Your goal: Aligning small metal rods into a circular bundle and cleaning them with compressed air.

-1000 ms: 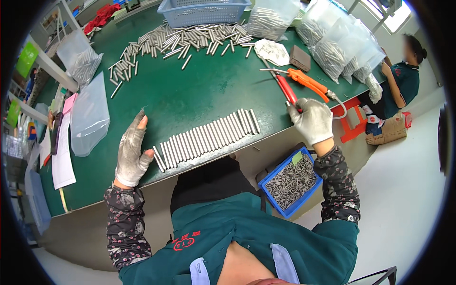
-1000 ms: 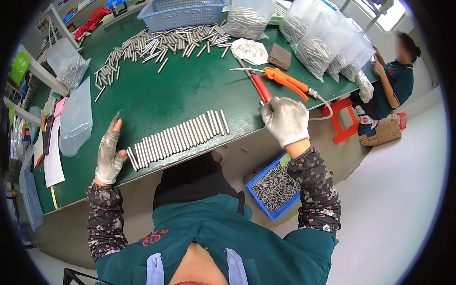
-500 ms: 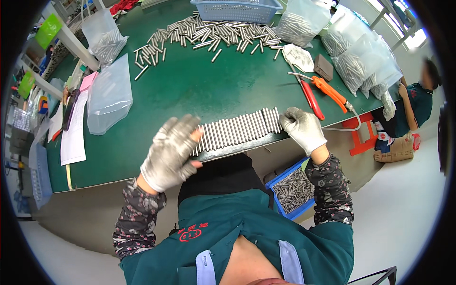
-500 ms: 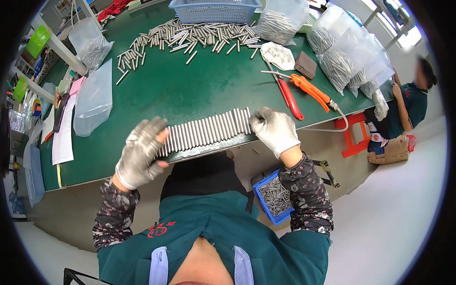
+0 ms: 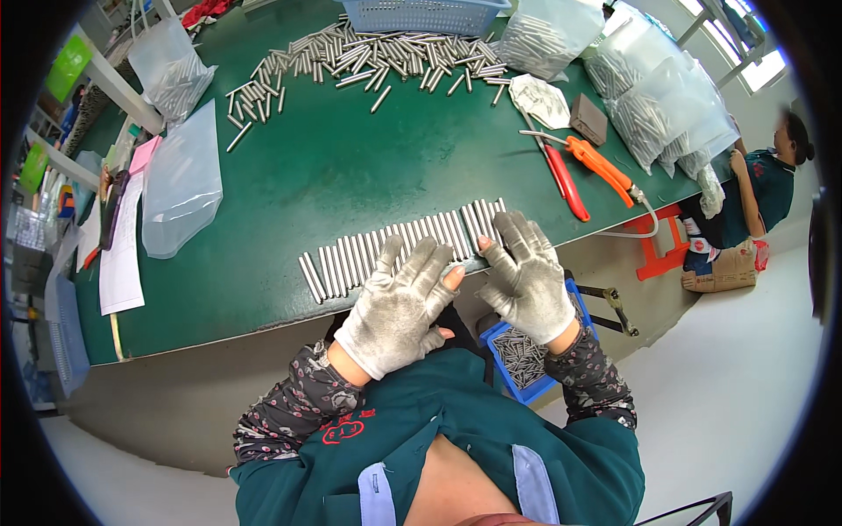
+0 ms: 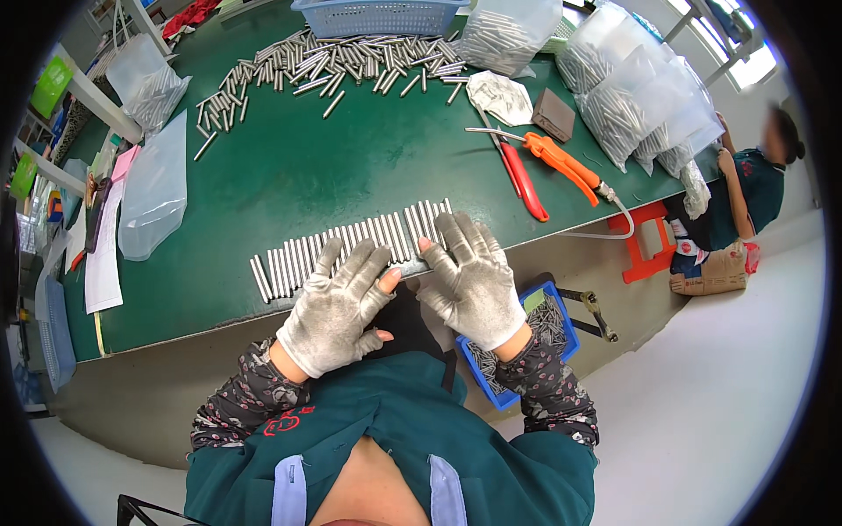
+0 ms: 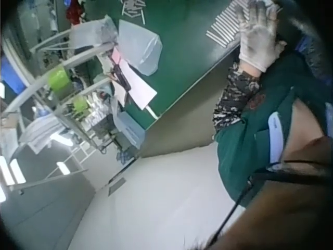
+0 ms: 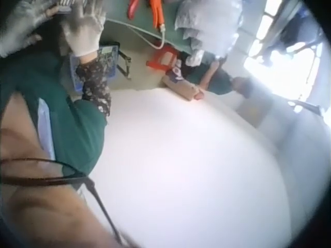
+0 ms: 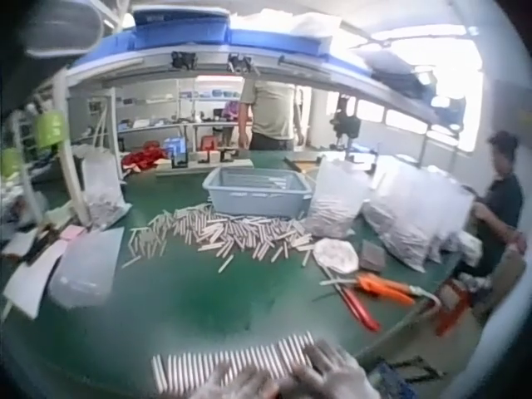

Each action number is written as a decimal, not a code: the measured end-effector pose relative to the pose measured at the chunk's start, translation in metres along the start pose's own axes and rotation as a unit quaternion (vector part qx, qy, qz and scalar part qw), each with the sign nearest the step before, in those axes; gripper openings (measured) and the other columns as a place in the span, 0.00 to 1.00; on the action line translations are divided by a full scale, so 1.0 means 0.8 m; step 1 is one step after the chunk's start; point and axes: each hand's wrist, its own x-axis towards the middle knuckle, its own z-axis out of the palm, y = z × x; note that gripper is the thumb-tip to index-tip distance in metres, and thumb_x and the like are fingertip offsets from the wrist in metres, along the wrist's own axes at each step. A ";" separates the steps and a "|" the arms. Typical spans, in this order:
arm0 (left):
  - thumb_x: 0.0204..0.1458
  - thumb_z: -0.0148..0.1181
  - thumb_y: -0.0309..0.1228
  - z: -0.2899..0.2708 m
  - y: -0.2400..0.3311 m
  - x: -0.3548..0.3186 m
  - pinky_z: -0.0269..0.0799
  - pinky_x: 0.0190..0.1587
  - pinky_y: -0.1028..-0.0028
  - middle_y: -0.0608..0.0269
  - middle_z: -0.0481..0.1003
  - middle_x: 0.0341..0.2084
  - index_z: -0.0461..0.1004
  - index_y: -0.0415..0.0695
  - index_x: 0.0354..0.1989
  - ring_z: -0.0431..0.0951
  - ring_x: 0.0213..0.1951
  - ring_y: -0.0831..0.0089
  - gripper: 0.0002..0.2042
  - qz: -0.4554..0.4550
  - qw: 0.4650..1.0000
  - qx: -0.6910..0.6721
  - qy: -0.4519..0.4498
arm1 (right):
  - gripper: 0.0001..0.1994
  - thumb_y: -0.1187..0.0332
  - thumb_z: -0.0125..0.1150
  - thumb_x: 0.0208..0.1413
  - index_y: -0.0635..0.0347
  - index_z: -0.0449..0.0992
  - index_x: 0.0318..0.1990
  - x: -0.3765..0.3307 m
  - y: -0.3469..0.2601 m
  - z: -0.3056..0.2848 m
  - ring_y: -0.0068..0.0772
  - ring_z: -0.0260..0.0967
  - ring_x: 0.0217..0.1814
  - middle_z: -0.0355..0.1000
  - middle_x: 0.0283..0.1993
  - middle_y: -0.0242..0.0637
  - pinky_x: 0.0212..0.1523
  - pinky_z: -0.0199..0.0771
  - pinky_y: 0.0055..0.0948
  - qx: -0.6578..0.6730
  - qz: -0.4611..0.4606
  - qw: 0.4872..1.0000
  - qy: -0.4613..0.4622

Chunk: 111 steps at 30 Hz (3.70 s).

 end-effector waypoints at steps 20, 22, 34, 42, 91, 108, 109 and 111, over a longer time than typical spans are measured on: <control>0.33 0.62 0.48 0.009 0.010 0.020 0.37 0.62 0.52 0.54 0.58 0.55 0.56 0.46 0.58 0.54 0.60 0.57 0.40 0.010 1.000 0.000 0.007 | 0.27 0.63 0.59 0.40 0.57 0.66 0.52 -0.006 0.008 0.005 0.53 0.53 0.60 0.58 0.56 0.51 0.60 0.51 0.44 0.023 0.016 1.000 0.012; 0.33 0.62 0.48 0.015 0.009 0.016 0.38 0.62 0.52 0.54 0.58 0.55 0.55 0.46 0.59 0.54 0.59 0.57 0.41 0.030 0.999 -0.015 0.025 | 0.27 0.63 0.59 0.40 0.58 0.66 0.52 -0.007 0.008 0.006 0.53 0.53 0.60 0.58 0.57 0.51 0.60 0.50 0.45 0.037 0.019 0.999 0.017; 0.31 0.65 0.44 0.023 0.014 -0.001 0.45 0.61 0.55 0.52 0.60 0.53 0.56 0.45 0.56 0.58 0.57 0.57 0.40 0.052 0.996 -0.035 0.059 | 0.27 0.66 0.59 0.39 0.61 0.66 0.51 -0.014 0.007 0.008 0.53 0.56 0.58 0.60 0.55 0.52 0.59 0.53 0.45 0.031 0.027 0.999 0.035; 0.32 0.64 0.44 0.026 0.013 -0.005 0.42 0.62 0.55 0.53 0.59 0.54 0.55 0.45 0.58 0.57 0.58 0.57 0.40 0.066 0.995 -0.026 0.070 | 0.27 0.66 0.59 0.37 0.62 0.67 0.50 -0.013 0.003 0.007 0.52 0.56 0.58 0.60 0.55 0.51 0.59 0.52 0.45 0.018 0.029 0.999 0.036; 0.37 0.61 0.40 -0.013 -0.041 -0.067 0.52 0.57 0.56 0.48 0.61 0.52 0.59 0.40 0.54 0.60 0.55 0.51 0.34 -0.101 0.983 -0.009 0.155 | 0.24 0.62 0.57 0.42 0.64 0.68 0.48 0.008 0.033 -0.004 0.55 0.61 0.53 0.64 0.51 0.55 0.53 0.60 0.45 0.086 0.023 0.992 0.091; 0.34 0.64 0.47 -0.031 -0.092 -0.065 0.61 0.35 0.64 0.60 0.67 0.24 0.66 0.41 0.32 0.66 0.29 0.60 0.23 -0.096 0.990 -0.021 0.104 | 0.22 0.56 0.52 0.52 0.59 0.68 0.51 0.074 0.055 0.033 0.45 0.55 0.61 0.64 0.54 0.44 0.64 0.42 0.42 0.271 -0.048 0.960 -0.041; 0.34 0.64 0.47 -0.026 -0.093 -0.063 0.62 0.35 0.64 0.60 0.67 0.23 0.67 0.41 0.31 0.67 0.29 0.60 0.23 -0.091 0.989 -0.029 0.117 | 0.21 0.57 0.52 0.52 0.58 0.69 0.50 0.075 0.049 0.035 0.45 0.56 0.61 0.65 0.54 0.43 0.64 0.43 0.43 0.291 -0.053 0.954 -0.039; 0.33 0.65 0.46 -0.025 -0.092 -0.057 0.62 0.35 0.64 0.60 0.67 0.23 0.67 0.41 0.31 0.67 0.29 0.60 0.23 -0.096 0.988 -0.032 0.114 | 0.17 0.63 0.57 0.47 0.56 0.73 0.45 0.081 0.027 0.041 0.44 0.59 0.58 0.68 0.50 0.42 0.62 0.47 0.46 0.284 -0.050 0.957 -0.024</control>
